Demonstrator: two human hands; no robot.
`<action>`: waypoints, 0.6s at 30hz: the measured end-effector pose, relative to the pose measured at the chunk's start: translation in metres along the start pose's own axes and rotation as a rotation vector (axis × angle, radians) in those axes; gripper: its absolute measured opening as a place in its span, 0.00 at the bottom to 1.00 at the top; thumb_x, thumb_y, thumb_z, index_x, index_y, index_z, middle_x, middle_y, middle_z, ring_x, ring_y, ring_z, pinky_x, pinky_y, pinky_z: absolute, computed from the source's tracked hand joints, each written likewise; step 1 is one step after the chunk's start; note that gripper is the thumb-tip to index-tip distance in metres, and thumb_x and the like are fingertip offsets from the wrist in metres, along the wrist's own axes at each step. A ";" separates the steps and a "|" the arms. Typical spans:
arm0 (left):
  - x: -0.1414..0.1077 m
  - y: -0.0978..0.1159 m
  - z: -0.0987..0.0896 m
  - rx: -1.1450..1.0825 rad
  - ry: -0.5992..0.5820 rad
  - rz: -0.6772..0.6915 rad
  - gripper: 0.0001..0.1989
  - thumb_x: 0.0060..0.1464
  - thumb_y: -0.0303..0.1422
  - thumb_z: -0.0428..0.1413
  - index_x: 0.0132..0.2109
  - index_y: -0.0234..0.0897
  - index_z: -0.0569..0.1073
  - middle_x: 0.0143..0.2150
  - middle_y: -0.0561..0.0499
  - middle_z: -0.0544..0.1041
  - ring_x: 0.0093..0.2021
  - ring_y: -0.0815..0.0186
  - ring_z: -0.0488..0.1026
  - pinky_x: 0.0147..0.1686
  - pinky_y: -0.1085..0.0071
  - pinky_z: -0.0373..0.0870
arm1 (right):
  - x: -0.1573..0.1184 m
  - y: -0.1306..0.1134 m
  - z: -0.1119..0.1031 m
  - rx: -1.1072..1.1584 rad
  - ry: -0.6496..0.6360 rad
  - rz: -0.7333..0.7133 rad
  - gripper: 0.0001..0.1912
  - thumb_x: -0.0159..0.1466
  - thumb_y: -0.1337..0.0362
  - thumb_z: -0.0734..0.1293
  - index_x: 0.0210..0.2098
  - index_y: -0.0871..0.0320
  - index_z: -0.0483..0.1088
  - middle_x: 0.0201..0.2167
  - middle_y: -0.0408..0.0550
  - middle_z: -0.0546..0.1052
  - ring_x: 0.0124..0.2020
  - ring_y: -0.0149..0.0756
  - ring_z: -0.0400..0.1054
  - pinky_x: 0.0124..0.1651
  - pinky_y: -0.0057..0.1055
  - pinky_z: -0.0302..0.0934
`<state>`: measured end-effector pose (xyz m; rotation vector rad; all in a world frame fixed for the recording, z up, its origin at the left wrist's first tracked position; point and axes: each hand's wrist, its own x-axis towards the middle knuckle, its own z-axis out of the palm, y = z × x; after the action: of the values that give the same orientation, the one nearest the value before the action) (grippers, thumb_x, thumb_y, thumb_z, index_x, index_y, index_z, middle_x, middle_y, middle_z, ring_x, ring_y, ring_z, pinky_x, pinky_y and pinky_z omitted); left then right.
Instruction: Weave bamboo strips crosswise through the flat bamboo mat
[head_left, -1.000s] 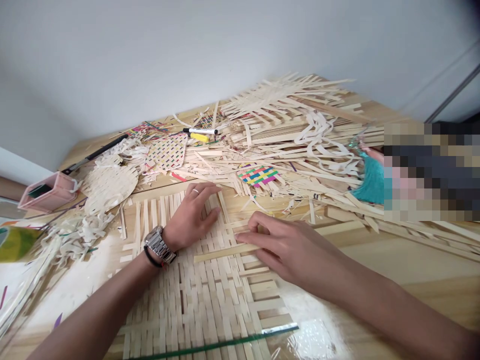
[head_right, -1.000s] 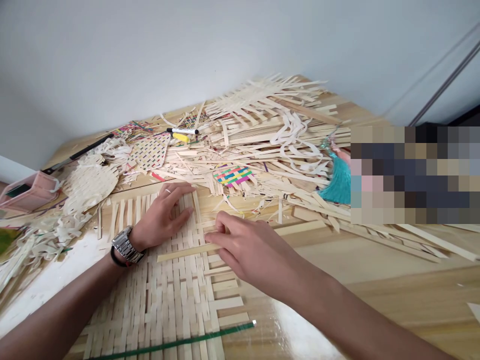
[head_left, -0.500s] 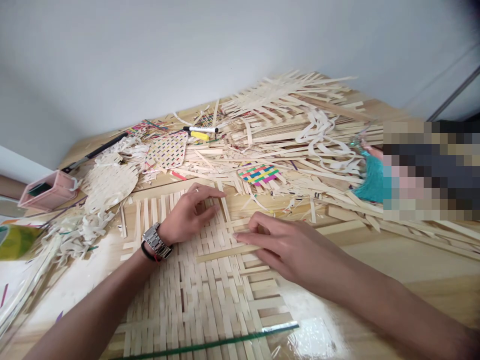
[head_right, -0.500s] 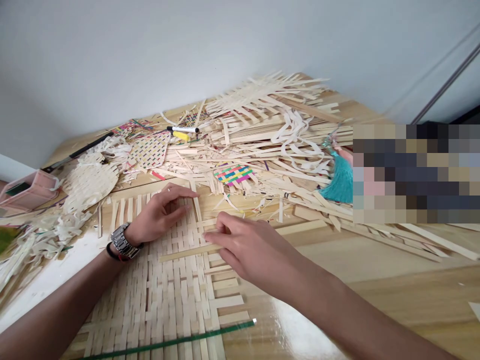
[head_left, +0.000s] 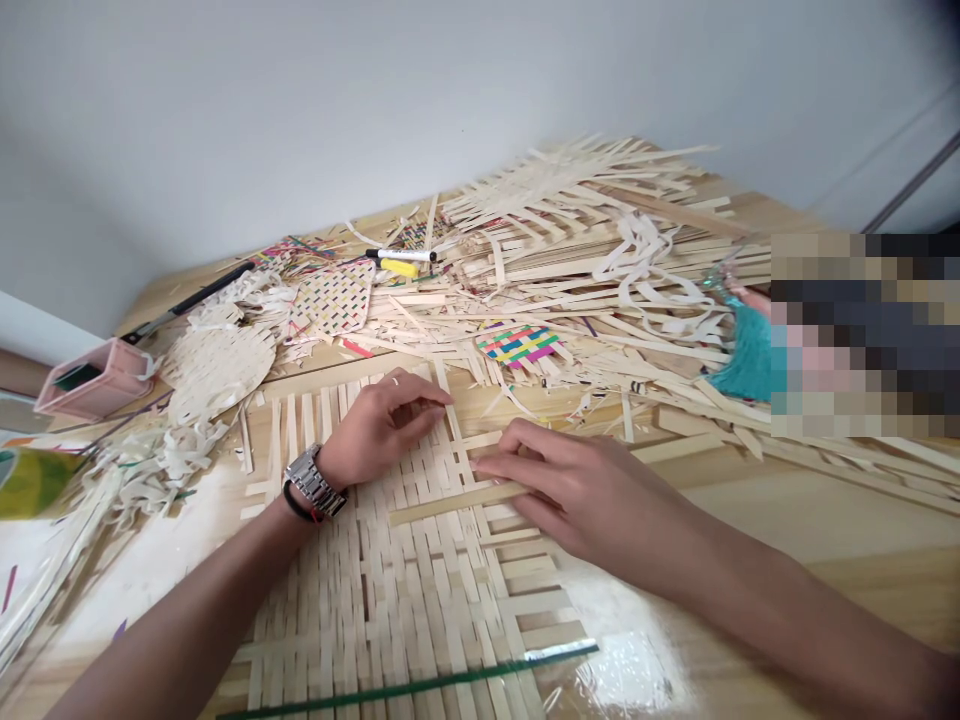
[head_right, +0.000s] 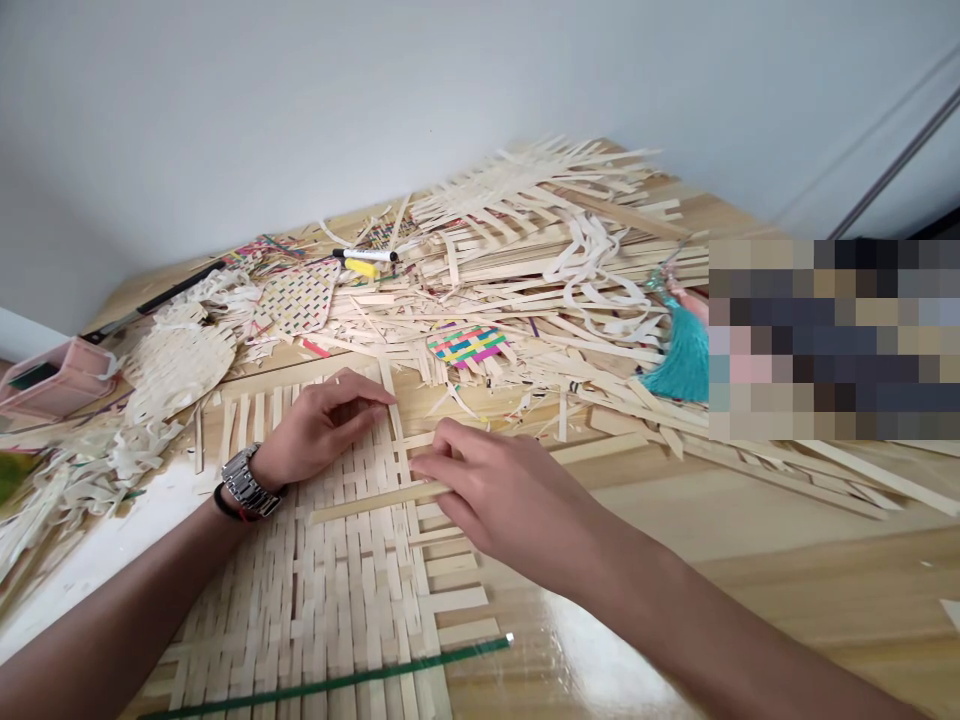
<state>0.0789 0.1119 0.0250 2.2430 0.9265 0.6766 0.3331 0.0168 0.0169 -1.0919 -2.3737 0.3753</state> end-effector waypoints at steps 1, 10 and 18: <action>0.000 0.001 0.000 0.019 -0.009 0.027 0.08 0.67 0.30 0.59 0.49 0.39 0.81 0.44 0.48 0.83 0.45 0.63 0.77 0.48 0.65 0.73 | 0.000 0.000 0.000 0.000 -0.003 0.000 0.18 0.69 0.73 0.63 0.52 0.56 0.80 0.43 0.48 0.80 0.35 0.35 0.78 0.37 0.33 0.71; 0.001 0.000 0.001 0.076 -0.035 0.104 0.06 0.68 0.26 0.56 0.48 0.39 0.78 0.43 0.49 0.81 0.45 0.64 0.75 0.50 0.65 0.72 | 0.000 0.000 0.001 0.011 -0.030 0.015 0.17 0.69 0.73 0.63 0.51 0.55 0.80 0.43 0.49 0.80 0.36 0.35 0.78 0.39 0.33 0.71; 0.003 0.002 0.003 0.180 -0.095 0.197 0.08 0.69 0.27 0.54 0.47 0.37 0.79 0.49 0.45 0.76 0.50 0.60 0.73 0.53 0.62 0.71 | 0.001 -0.001 0.001 0.014 -0.051 0.032 0.17 0.70 0.72 0.63 0.52 0.55 0.79 0.44 0.49 0.80 0.38 0.36 0.78 0.40 0.34 0.72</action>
<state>0.0837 0.1120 0.0247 2.5265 0.7529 0.5862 0.3317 0.0166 0.0172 -1.1275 -2.3965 0.4353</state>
